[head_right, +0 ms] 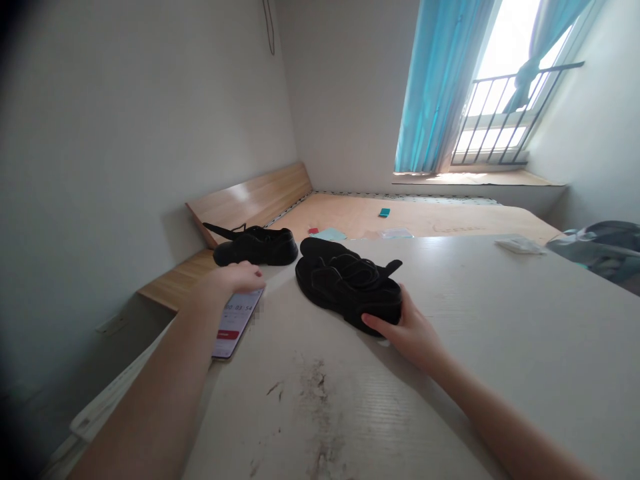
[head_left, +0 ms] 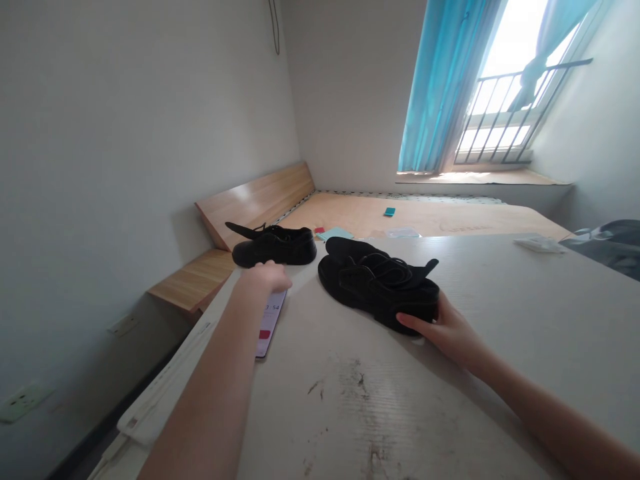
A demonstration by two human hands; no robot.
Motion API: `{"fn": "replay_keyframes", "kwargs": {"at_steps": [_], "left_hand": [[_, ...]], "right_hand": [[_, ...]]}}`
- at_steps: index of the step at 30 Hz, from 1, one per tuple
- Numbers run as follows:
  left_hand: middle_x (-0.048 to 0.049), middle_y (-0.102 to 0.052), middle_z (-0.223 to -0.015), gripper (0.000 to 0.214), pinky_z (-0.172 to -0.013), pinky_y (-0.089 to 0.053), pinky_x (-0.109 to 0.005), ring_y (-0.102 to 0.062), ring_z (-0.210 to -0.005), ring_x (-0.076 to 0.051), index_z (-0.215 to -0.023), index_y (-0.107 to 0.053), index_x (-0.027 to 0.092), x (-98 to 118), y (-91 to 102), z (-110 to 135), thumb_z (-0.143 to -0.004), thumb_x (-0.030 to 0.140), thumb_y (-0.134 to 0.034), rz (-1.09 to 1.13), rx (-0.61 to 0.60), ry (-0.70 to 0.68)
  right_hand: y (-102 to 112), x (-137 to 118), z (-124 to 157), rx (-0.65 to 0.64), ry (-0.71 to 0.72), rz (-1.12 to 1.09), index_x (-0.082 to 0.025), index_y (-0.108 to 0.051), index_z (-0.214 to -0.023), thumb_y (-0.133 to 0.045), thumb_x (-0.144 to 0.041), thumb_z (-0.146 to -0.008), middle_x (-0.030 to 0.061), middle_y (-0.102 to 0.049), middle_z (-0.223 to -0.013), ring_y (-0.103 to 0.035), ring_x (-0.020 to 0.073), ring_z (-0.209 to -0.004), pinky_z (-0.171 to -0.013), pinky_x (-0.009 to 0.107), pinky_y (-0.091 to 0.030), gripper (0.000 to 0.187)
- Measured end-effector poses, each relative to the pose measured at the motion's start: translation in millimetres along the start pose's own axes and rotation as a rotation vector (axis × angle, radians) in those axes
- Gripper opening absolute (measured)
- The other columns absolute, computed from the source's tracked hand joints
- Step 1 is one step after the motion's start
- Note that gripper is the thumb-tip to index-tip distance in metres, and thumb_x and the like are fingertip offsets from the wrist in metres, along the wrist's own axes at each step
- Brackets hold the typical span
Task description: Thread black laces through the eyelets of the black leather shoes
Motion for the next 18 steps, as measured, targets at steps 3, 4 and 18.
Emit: {"fn": "replay_keyframes", "kwargs": {"at_steps": [3, 4, 18], "left_hand": [[-0.0092, -0.062, -0.121, 0.031, -0.094, -0.047, -0.043, -0.059, -0.108, -0.022, -0.112, -0.062, 0.018, -7.3, -22.3, 11.0, -0.089, 0.039, -0.056, 0.012, -0.063, -0.085], [-0.0077, -0.063, -0.122, 0.028, -0.095, -0.046, -0.04, -0.059, -0.109, -0.023, -0.111, -0.063, 0.023, -9.4, -26.3, 13.3, -0.089, 0.038, -0.053, 0.018, -0.053, -0.101], [-0.004, -0.07, -0.118, 0.036, -0.087, -0.05, -0.033, -0.065, -0.104, -0.025, -0.102, -0.071, 0.029, -14.6, -28.5, 17.3, -0.073, 0.027, -0.049, 0.037, 0.001, -0.171]], "right_hand": [[0.9, 0.4, 0.7, 0.014, -0.001, 0.004, -0.025, -0.05, -0.122, -0.071, -0.052, -0.07, 0.0078, -0.067, -0.115, -0.061, 0.0314, -0.11, -0.093, 0.048, -0.049, 0.062], [1.2, 0.1, 1.3, 0.021, 0.007, -0.001, -0.025, -0.05, -0.122, -0.071, -0.051, -0.07, 0.0077, -0.067, -0.114, -0.061, 0.0313, -0.109, -0.092, 0.047, -0.049, 0.062], [-14.6, -9.4, -13.7, -0.066, 0.145, -0.057, -0.024, -0.051, -0.124, -0.072, -0.046, -0.069, 0.009, -0.067, -0.113, -0.063, 0.0311, -0.105, -0.091, 0.045, -0.051, 0.062]]}}
Point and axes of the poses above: each hand's wrist, its own z-axis away from the middle knuckle, its own y-axis out of the back of the hand, x = y × z, the point moved 7 cm from there along -z, towards the middle knuckle
